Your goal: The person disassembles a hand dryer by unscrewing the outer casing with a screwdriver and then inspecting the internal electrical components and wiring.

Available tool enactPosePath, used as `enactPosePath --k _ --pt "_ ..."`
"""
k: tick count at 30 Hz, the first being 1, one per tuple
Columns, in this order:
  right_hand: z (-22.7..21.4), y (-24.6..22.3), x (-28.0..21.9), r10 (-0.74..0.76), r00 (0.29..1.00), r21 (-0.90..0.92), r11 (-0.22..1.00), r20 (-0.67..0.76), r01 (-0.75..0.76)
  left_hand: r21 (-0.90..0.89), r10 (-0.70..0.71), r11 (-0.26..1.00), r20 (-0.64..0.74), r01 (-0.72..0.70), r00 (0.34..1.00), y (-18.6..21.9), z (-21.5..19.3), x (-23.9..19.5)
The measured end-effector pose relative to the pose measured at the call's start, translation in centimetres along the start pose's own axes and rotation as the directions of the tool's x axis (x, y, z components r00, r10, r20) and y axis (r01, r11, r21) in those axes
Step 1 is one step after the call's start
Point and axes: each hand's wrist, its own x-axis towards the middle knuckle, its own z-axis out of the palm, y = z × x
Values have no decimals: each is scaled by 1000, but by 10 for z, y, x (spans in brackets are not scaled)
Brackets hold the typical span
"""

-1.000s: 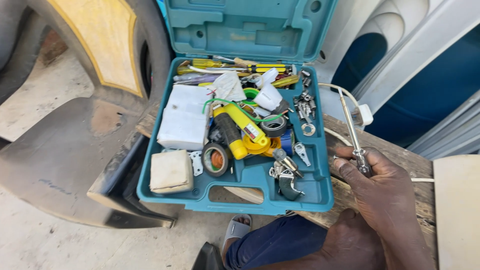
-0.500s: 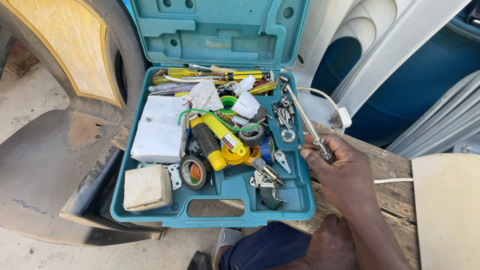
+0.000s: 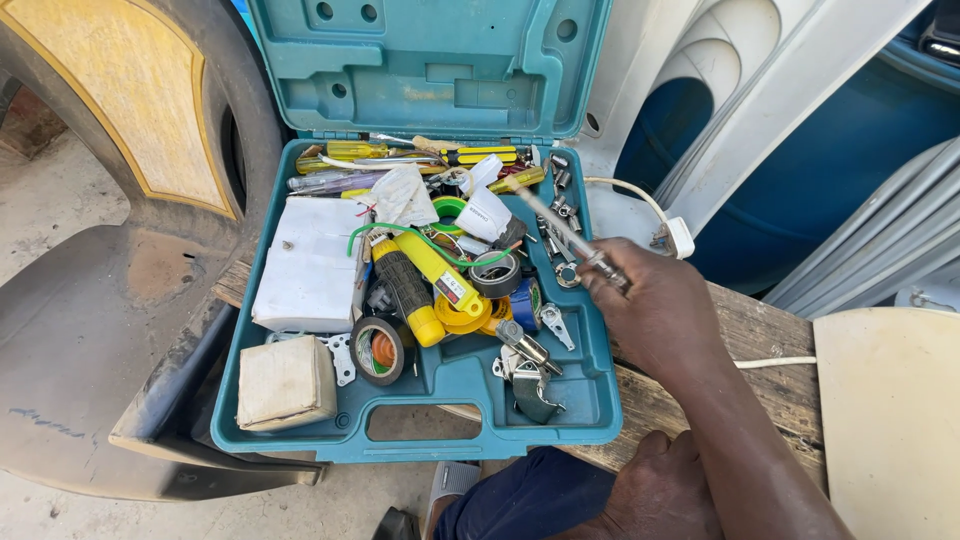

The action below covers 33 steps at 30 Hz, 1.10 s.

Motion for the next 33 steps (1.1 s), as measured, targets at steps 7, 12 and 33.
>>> enactPosePath --k 7,12,33 --pt "-34 27 -114 282 837 217 955 -469 -201 148 86 987 -198 -57 976 -12 -82 73" --pt "-52 117 -216 421 656 664 728 -626 167 252 130 961 -33 -118 991 -14 -91 80" --pt "-170 152 -373 542 820 -319 756 -184 -572 -570 -318 416 639 709 700 106 -57 53"
